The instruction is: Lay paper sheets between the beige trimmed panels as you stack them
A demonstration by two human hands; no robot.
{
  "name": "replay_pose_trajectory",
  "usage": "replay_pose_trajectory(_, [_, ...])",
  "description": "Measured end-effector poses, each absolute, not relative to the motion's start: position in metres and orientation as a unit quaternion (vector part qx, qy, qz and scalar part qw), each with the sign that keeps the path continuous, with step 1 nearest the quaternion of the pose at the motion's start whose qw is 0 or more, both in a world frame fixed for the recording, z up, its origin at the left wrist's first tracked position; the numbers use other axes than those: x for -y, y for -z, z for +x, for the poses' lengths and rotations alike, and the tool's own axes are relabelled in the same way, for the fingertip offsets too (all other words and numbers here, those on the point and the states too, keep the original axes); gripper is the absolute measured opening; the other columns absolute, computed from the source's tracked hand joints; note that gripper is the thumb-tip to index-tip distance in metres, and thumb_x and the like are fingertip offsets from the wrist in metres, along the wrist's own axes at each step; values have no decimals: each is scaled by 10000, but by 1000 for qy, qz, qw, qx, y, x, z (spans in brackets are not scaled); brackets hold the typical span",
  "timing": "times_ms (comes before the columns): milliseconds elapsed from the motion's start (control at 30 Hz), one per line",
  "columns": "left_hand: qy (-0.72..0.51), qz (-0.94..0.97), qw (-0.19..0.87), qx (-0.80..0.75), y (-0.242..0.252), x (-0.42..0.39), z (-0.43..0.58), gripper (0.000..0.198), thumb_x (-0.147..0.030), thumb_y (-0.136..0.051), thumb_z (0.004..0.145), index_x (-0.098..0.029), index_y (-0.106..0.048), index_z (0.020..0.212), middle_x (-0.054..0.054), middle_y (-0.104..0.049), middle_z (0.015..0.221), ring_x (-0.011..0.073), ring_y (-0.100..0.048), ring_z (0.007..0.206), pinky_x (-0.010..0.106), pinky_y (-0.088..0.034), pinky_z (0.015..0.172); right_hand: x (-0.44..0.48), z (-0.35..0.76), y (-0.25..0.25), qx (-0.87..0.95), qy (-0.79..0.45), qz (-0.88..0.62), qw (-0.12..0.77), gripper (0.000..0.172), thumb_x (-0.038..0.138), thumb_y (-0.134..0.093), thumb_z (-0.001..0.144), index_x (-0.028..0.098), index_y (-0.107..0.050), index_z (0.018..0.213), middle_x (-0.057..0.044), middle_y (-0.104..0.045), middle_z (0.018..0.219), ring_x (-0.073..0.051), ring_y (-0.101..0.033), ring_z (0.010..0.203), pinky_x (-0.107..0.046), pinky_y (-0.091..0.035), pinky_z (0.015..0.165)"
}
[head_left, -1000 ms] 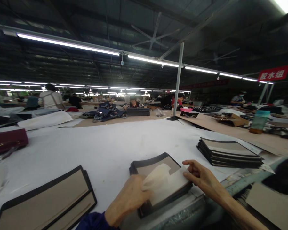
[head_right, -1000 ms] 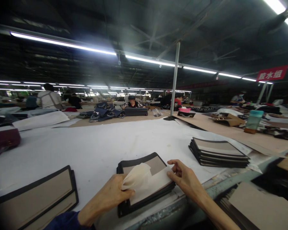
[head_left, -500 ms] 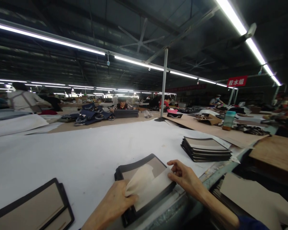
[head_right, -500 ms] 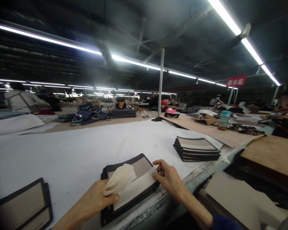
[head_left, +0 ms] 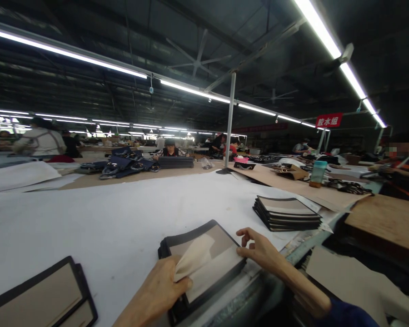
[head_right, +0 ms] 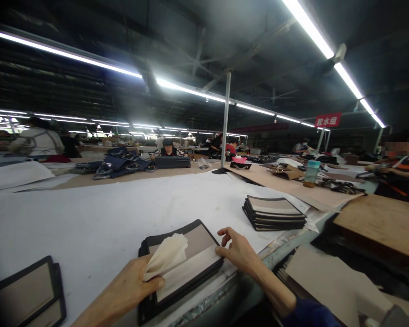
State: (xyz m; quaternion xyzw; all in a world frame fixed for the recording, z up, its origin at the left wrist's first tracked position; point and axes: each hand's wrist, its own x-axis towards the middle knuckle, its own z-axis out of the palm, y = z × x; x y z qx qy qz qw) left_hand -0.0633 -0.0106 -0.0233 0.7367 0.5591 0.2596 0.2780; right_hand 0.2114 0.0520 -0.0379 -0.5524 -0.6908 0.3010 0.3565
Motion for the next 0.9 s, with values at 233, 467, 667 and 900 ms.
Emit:
replay_pose_trajectory(233, [-311, 697, 328, -557, 19, 8, -65, 276, -188, -535, 620, -178, -581, 892, 10, -652, 810, 213, -591, 786, 283, -415, 704, -65, 218, 36, 671, -368, -533, 361, 330, 397, -512, 745, 151, -520, 965, 27, -490, 694, -83, -455, 452, -221, -363, 390])
replay_pose_trajectory(467, [-387, 619, 284, -622, 22, 1, -77, 304, -330, -487, 754, -132, -624, 939, 89, -685, 917, 268, -601, 889, 335, -415, 762, -57, 203, 37, 719, -338, -519, 315, 320, 373, -541, 737, 146, -569, 962, 17, -516, 693, -99, -469, 475, -228, -368, 400])
replay_pose_trajectory(667, [-449, 583, 274, -620, 30, -6, -83, 311, -337, -494, 773, -144, -624, 979, 88, -691, 941, 241, -617, 889, 306, -437, 752, -61, 170, -10, 782, -249, -490, 293, 273, 379, -516, 773, 180, -609, 935, -20, -597, 741, -134, -531, 554, -251, -415, 508])
replay_pose_trajectory(900, [-430, 548, 166, -697, 52, -13, -82, 304, -285, -399, 837, -130, -592, 1014, 157, -666, 980, 287, -599, 953, 395, -424, 845, -44, 27, -64, 905, -226, -260, 250, 219, 286, -497, 824, 195, -601, 994, -31, -635, 822, -145, -585, 681, -230, -450, 587])
